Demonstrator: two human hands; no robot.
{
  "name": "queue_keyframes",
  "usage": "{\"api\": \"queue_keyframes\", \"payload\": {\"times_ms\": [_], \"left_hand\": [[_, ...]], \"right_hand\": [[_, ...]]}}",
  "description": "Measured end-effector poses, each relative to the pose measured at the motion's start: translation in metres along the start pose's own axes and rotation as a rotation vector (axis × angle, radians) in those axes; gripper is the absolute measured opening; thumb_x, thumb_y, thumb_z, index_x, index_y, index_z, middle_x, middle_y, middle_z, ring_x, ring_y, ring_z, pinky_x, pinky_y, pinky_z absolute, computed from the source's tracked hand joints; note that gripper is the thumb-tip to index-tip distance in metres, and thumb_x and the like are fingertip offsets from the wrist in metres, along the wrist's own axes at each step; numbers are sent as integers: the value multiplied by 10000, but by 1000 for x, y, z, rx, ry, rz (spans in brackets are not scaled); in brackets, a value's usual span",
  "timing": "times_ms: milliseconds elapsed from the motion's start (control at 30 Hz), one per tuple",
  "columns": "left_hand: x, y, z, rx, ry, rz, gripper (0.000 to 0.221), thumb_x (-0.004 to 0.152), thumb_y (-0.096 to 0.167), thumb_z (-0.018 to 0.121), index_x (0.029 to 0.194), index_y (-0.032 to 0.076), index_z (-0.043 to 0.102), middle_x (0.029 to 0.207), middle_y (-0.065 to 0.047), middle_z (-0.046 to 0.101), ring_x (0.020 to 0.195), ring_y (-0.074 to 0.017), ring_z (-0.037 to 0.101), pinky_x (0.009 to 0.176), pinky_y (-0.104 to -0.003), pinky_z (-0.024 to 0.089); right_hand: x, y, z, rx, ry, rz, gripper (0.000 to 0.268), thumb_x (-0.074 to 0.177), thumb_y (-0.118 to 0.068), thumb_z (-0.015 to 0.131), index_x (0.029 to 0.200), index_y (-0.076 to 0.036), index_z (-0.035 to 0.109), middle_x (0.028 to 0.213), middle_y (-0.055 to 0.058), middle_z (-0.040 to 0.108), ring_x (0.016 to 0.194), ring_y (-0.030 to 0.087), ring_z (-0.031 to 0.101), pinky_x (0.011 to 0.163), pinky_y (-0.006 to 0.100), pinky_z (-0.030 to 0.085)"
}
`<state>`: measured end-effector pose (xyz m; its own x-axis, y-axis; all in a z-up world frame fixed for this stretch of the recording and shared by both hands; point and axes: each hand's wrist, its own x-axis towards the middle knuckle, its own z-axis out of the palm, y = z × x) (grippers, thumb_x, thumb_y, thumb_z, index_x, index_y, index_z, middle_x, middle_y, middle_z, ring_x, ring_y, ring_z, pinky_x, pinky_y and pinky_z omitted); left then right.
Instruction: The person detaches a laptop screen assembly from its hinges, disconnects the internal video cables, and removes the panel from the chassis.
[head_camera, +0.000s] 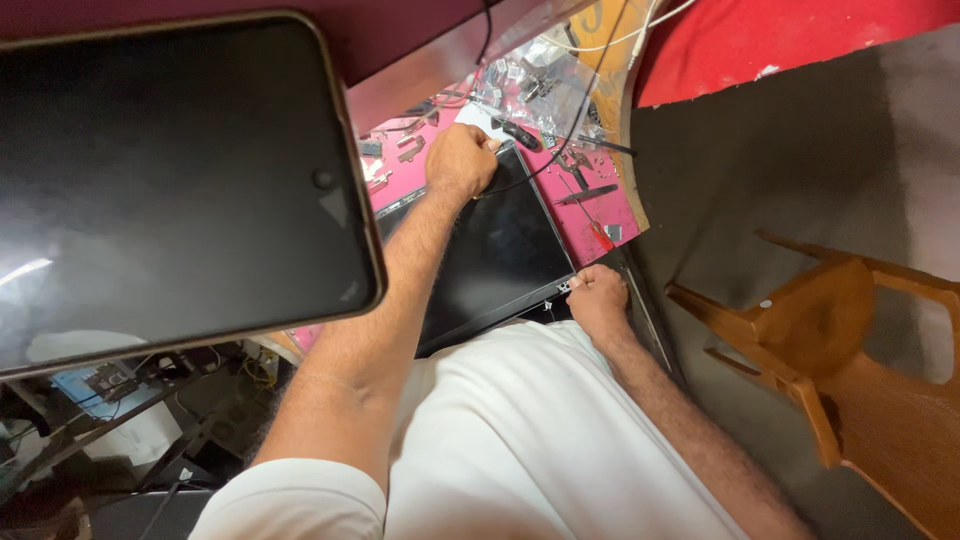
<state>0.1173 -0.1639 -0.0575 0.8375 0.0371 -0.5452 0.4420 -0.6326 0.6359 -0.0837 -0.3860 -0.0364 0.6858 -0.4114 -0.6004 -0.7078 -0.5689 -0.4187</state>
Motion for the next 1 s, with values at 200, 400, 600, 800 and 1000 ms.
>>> {"api": "queue_keyframes", "payload": {"times_ms": [200, 400, 600, 800, 1000], "left_hand": [[5, -8, 8, 11, 28, 104, 230, 879, 304, 738, 936, 89, 794, 870, -167, 755, 891, -345, 722, 808, -474, 536], [0, -6, 13, 7, 67, 127, 221, 873, 290, 740, 908, 79, 797, 833, -186, 743, 851, -364, 720, 768, -494, 533], [-14, 1, 4, 64, 122, 193, 228, 909, 294, 727, 944, 78, 789, 824, -215, 723, 838, -402, 702, 756, -515, 520], [-19, 5, -1, 36, 90, 192, 203, 896, 242, 695, 964, 68, 776, 824, -218, 727, 850, -397, 706, 766, -511, 519], [-15, 1, -2, 27, 143, 214, 213, 812, 99, 634, 959, 50, 780, 874, -229, 727, 891, -398, 715, 810, -498, 538]], "right_hand": [[1, 9, 4, 51, 9, -17, 132, 924, -109, 700, 830, -21, 668, 710, 98, 735, 633, 164, 730, 596, 356, 549], [8, 19, 10, 125, -8, 36, 121, 910, -108, 707, 836, -17, 676, 718, 93, 736, 640, 167, 728, 604, 364, 554], [12, 16, 2, -79, 40, -105, 100, 845, -126, 783, 843, -35, 739, 698, 91, 723, 635, 198, 681, 624, 377, 516], [1, 2, -1, 58, 36, -29, 102, 831, -117, 781, 858, -33, 730, 710, 40, 701, 662, 139, 651, 618, 323, 521], [-8, 5, -1, 444, -37, 13, 140, 904, -80, 774, 968, 24, 706, 776, -20, 606, 676, 73, 510, 574, 252, 435]]}}
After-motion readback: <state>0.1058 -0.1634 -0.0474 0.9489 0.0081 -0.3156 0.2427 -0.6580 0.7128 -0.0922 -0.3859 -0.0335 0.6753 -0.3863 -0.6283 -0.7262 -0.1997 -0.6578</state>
